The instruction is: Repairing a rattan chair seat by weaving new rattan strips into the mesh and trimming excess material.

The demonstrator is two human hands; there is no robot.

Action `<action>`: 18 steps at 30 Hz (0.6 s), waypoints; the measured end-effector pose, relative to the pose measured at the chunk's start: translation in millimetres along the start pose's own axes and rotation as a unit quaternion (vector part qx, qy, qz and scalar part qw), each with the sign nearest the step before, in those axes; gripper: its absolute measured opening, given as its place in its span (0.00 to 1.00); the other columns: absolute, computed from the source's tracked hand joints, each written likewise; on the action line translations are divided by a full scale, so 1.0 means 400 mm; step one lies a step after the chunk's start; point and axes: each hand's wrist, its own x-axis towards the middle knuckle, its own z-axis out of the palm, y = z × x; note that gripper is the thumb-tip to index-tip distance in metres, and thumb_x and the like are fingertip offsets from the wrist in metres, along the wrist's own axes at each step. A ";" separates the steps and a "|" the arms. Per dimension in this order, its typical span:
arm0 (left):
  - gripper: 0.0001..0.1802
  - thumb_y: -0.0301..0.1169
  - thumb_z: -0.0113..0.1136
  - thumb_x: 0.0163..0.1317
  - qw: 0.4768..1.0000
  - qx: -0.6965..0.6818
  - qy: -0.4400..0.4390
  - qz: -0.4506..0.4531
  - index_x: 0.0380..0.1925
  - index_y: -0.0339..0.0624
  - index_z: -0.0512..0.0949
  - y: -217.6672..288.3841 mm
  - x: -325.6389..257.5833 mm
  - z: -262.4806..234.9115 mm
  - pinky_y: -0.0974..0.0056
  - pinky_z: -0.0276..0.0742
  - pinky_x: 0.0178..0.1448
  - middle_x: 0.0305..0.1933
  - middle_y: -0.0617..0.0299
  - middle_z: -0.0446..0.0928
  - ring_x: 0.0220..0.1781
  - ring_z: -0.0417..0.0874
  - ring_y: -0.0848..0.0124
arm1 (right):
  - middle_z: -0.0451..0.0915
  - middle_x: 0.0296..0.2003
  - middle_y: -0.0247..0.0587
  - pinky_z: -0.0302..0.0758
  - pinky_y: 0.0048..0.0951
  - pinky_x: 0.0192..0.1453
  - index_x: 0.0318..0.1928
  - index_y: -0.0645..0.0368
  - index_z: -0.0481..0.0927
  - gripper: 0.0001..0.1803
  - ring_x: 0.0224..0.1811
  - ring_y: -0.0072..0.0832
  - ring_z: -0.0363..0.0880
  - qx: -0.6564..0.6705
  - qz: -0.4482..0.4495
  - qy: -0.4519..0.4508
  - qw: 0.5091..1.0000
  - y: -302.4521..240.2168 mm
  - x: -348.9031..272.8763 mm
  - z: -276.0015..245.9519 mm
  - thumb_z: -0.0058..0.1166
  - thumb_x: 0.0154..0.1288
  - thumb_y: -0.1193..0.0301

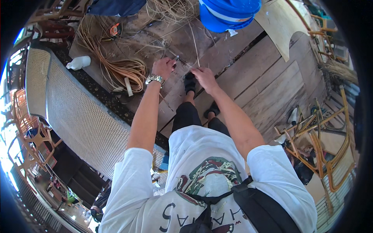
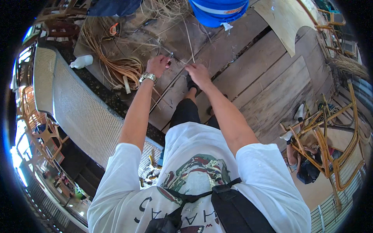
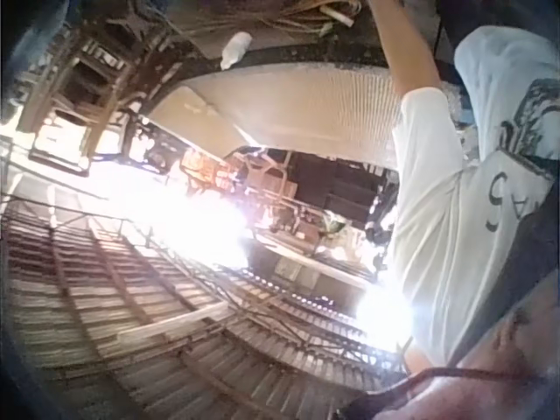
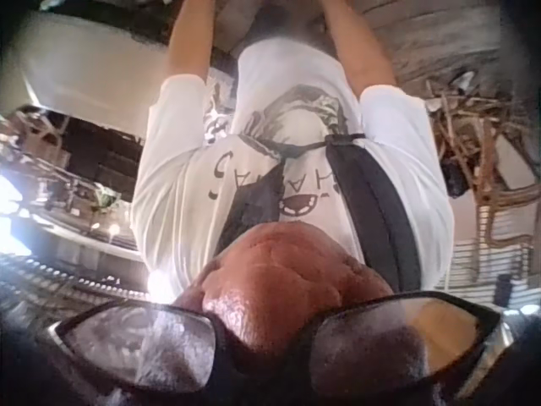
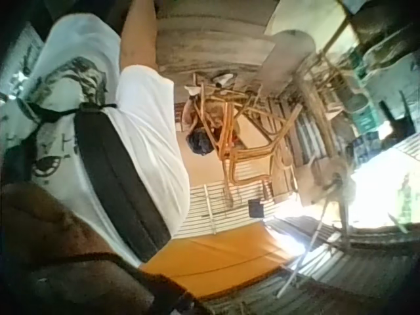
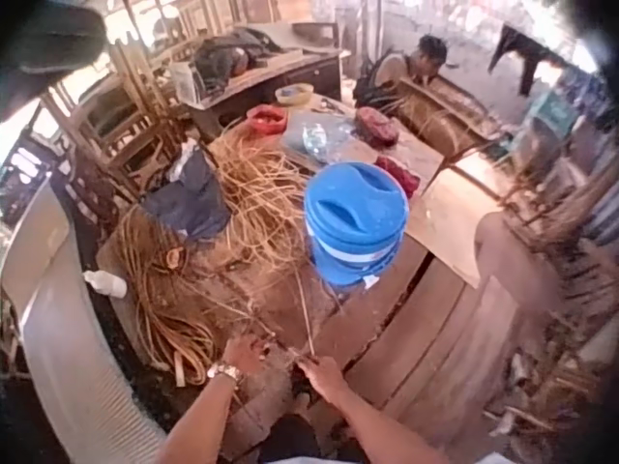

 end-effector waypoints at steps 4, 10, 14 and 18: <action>0.18 0.46 0.55 0.66 1.000 -0.008 0.022 0.009 0.35 0.45 0.85 -0.014 -0.010 0.007 0.56 0.79 0.48 0.28 0.60 0.86 0.37 0.87 0.58 | 0.76 0.22 0.43 0.71 0.35 0.37 0.31 0.66 0.79 0.24 0.28 0.30 0.75 -0.012 0.087 0.024 0.996 0.242 -0.182 -0.121 0.53 0.67 0.53; 0.19 0.48 0.54 0.67 1.000 0.023 0.010 0.014 0.35 0.46 0.85 -0.029 -0.003 0.000 0.55 0.79 0.49 0.28 0.61 0.86 0.39 0.87 0.57 | 0.84 0.33 0.48 0.75 0.37 0.43 0.41 0.62 0.85 0.24 0.36 0.34 0.82 -0.157 0.242 -0.017 0.957 0.539 -0.497 -0.397 0.55 0.69 0.51; 0.20 0.49 0.53 0.67 0.999 0.033 0.004 0.024 0.35 0.47 0.85 -0.045 0.011 0.007 0.55 0.78 0.51 0.29 0.62 0.86 0.41 0.87 0.57 | 0.75 0.61 0.54 0.69 0.38 0.67 0.66 0.63 0.70 0.41 0.64 0.43 0.73 -0.226 0.122 -0.121 0.959 0.500 -0.409 -0.364 0.60 0.63 0.45; 0.19 0.48 0.52 0.67 0.999 0.025 0.009 0.031 0.35 0.47 0.85 -0.032 0.010 0.006 0.55 0.78 0.52 0.29 0.62 0.86 0.41 0.87 0.58 | 0.73 0.62 0.57 0.68 0.41 0.68 0.66 0.62 0.70 0.42 0.67 0.46 0.71 -0.179 -0.144 -0.002 0.973 0.159 -0.169 -0.179 0.59 0.62 0.43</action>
